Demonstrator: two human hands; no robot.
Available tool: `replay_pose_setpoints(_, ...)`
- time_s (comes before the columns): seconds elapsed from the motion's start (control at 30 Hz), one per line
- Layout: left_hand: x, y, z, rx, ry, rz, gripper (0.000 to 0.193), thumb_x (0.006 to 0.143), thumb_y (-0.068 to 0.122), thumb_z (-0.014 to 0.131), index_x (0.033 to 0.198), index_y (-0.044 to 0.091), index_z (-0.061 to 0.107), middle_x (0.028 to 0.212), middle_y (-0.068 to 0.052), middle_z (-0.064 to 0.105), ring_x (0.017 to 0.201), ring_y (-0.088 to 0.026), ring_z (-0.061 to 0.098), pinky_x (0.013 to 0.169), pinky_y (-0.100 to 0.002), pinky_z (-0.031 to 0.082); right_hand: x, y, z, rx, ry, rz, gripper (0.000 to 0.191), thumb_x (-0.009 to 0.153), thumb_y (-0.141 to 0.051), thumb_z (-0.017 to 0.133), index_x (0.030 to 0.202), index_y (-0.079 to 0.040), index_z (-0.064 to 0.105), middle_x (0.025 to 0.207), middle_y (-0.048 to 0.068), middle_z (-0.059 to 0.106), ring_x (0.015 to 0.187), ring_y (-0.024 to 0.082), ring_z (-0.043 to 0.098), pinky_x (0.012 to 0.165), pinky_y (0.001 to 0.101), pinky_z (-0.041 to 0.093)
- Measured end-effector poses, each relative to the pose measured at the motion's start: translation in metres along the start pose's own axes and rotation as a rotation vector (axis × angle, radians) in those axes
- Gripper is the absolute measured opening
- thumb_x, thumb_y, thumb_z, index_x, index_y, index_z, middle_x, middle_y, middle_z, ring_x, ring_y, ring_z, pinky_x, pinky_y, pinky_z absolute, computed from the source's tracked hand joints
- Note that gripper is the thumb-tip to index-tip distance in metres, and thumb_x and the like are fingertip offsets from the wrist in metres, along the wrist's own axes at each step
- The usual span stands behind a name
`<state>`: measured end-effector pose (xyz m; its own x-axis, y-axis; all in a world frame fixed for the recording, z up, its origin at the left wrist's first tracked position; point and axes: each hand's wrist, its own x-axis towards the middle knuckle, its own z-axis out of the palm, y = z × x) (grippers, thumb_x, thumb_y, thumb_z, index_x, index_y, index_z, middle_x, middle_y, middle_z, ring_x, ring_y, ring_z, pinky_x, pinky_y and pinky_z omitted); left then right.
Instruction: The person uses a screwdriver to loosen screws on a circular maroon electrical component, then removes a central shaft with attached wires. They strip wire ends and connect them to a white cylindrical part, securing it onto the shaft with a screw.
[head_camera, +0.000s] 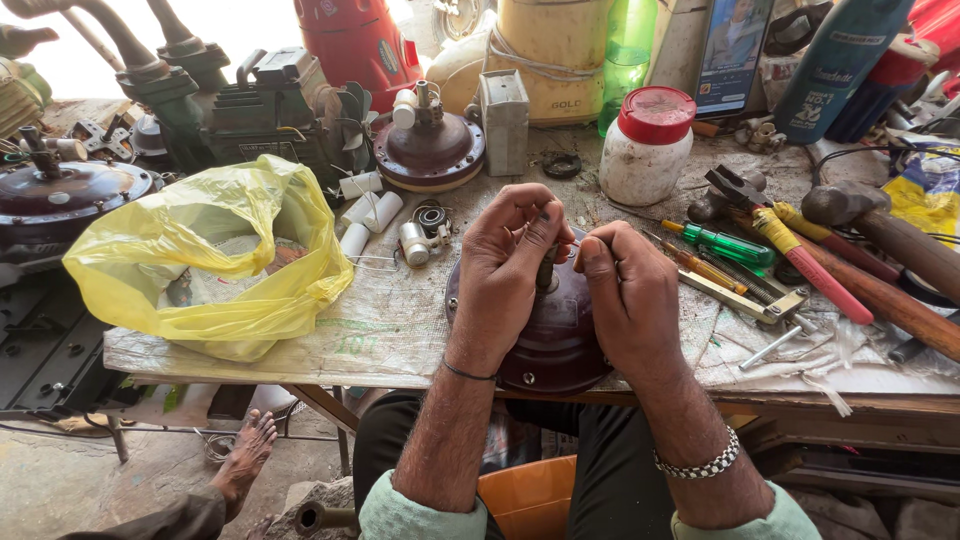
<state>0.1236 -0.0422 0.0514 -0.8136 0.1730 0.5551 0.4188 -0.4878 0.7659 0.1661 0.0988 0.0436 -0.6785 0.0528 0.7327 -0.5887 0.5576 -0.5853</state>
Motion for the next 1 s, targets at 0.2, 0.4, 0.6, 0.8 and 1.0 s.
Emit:
replay_pose_setpoints(0.2,0.002,0.001,0.002,0.01,0.046,-0.018,0.013,0.109,0.013,0.058,0.113,0.002,0.065,0.097,-0.004,0.068,0.085,-0.007,0.065,0.074,-0.025,0.058,0.0,0.002,-0.001,0.005,0.054,-0.077,0.017,0.109,-0.014,0.062,0.102,0.001,0.062,0.093,0.009,0.067,0.085,0.016,0.066,0.076,0.0303,0.053)
replay_pose_setpoints(0.4,0.002,0.001,0.004,-0.061,0.047,0.002,0.011,0.106,0.013,0.06,0.113,0.003,0.062,0.107,-0.004,0.068,0.086,-0.01,0.07,0.074,-0.025,0.059,-0.001,0.002,-0.004,0.081,0.064,-0.114,0.008,0.101,-0.005,0.072,0.103,0.001,0.067,0.101,0.008,0.073,0.093,0.015,0.07,0.084,0.0293,0.057)
replay_pose_setpoints(0.6,0.008,-0.004,0.005,-0.046,0.062,-0.039,0.015,0.109,0.015,0.058,0.111,0.001,0.065,0.102,-0.007,0.07,0.083,-0.009,0.068,0.073,-0.025,0.057,0.001,0.004,-0.004,0.122,0.066,-0.036,0.007,0.098,-0.002,0.073,0.103,0.0,0.069,0.1,0.007,0.073,0.091,0.012,0.069,0.081,0.0265,0.056)
replay_pose_setpoints(0.8,0.011,-0.005,0.005,-0.031,0.05,-0.028,0.014,0.11,0.016,0.058,0.111,0.003,0.063,0.103,-0.005,0.07,0.085,-0.007,0.066,0.075,-0.025,0.058,0.003,0.009,-0.002,0.228,0.082,0.001,0.007,0.1,0.0,0.071,0.106,0.001,0.067,0.103,0.006,0.071,0.096,0.009,0.067,0.085,0.0241,0.055)
replay_pose_setpoints(1.0,0.01,-0.001,0.007,-0.024,0.038,0.032,0.011,0.106,0.011,0.062,0.115,0.004,0.062,0.114,-0.004,0.07,0.098,-0.006,0.065,0.08,-0.026,0.058,0.003,0.016,0.0,0.226,0.076,0.039,0.009,0.102,-0.001,0.069,0.108,0.001,0.064,0.101,0.004,0.069,0.094,0.008,0.066,0.083,0.0217,0.054)
